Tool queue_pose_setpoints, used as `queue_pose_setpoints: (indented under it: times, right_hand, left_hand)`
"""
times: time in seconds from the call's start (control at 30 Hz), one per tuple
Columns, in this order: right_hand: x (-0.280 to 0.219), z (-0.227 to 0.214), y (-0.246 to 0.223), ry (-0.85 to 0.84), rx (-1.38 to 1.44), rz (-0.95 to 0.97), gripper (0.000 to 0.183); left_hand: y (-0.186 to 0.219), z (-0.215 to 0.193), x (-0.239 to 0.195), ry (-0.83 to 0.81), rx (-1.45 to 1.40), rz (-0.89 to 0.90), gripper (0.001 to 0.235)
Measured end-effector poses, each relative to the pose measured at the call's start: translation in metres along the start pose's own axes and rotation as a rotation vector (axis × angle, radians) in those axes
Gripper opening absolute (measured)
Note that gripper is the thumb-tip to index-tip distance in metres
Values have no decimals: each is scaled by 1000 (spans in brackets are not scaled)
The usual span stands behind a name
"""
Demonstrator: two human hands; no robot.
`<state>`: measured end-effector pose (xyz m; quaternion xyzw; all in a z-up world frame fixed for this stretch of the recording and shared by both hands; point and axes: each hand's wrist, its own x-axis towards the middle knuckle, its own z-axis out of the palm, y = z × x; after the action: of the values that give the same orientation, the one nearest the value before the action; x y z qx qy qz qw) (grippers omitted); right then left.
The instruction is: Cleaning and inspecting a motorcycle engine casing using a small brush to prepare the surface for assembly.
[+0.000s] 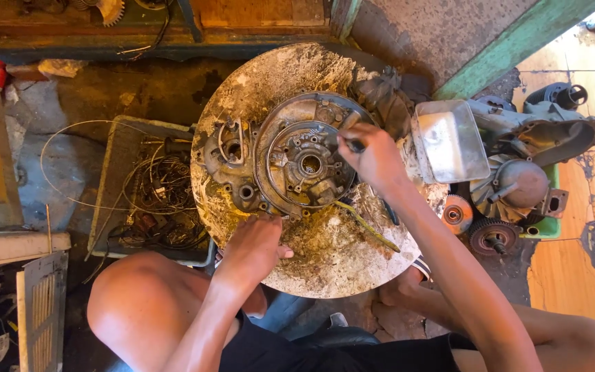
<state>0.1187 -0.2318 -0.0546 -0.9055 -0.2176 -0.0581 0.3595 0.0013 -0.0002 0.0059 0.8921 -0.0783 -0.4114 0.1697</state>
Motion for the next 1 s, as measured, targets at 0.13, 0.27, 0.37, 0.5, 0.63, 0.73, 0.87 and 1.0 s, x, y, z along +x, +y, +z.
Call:
queue_pose_setpoints:
  times: [0.13,0.27,0.37,0.5,0.63,0.73,0.87,1.0]
  right_hand:
    - [-1,5,-9,-25,181,36,11]
    - [-5,-4,-6,-92,-39,98,13]
    - [-4,-15,1,-113,25,-10,13]
    - [-3,-46,15,-160,142,-100,15]
    - [-21,-75,0,-343,180,28,29]
    - [-38,-79,13,-533,-173,-233,40]
    - [-50,-89,32,-830,-710,-587,63]
    - [-51,-103,48,-748,-736,-417,61]
  left_hand:
    - [2,-6,-4,10,-6,7,52]
    - [2,-4,-8,-6,5,-41,58]
    - [-3,10,2,5,66,-69,62]
    - [3,13,3,95,47,-79,65]
    - [10,24,6,380,48,24,57]
    - [12,36,21,499,57,72,49]
    - [12,46,30,538,30,82,26]
    - [7,51,39,635,26,119,12]
